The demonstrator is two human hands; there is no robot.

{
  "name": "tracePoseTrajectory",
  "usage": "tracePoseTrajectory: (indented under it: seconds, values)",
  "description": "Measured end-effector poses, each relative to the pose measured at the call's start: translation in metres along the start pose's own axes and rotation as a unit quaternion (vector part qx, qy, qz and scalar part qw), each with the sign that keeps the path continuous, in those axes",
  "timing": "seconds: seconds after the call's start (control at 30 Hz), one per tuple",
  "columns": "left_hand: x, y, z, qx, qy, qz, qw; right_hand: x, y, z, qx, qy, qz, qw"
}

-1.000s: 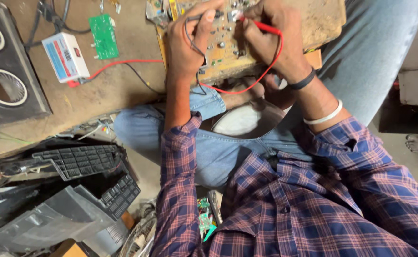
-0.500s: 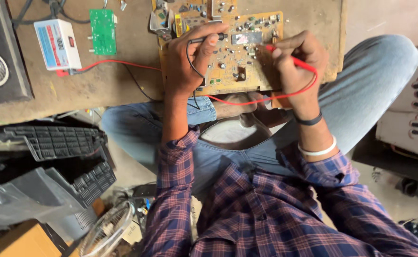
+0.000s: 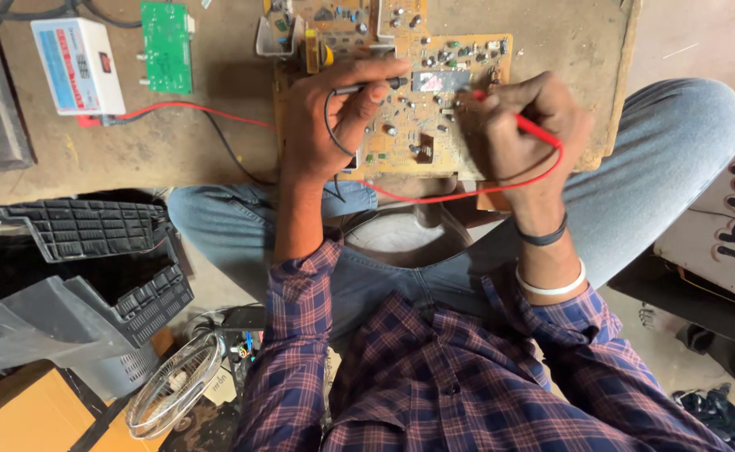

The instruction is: The person uses a multimeter to test points on a circuit board. They hold the board with one hand and probe various components with the multimeter leads in the other hand.

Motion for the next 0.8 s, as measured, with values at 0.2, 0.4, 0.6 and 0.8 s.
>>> tracePoseTrajectory:
  seconds: [0.2,0.4,0.6,0.8]
  values:
    - [0.002,0.001,0.007,0.023,0.004,-0.008,1.0,-0.021,0.003,0.003,-0.033,-0.012,0.055,0.998]
    - [0.004,0.002,0.003,0.006,0.041,-0.011,0.999,-0.023,0.007,0.011,-0.009,0.006,0.075,0.997]
    - [0.006,0.0,0.003,0.008,0.025,-0.019,0.999,-0.026,0.004,0.01,0.021,-0.024,0.082,0.996]
    - [0.004,-0.002,0.004,-0.004,-0.019,-0.003,1.0,-0.027,0.001,0.011,0.042,-0.025,0.074,0.996]
Point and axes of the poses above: each hand's wrist, its own y-axis towards the middle knuckle, its own x-axis out of the back of the hand, z = x × y, the point moved 8 cm from there along y, towards the middle knuckle, and after that the axes turned 7 degrees about x, right-handed, at the moved point
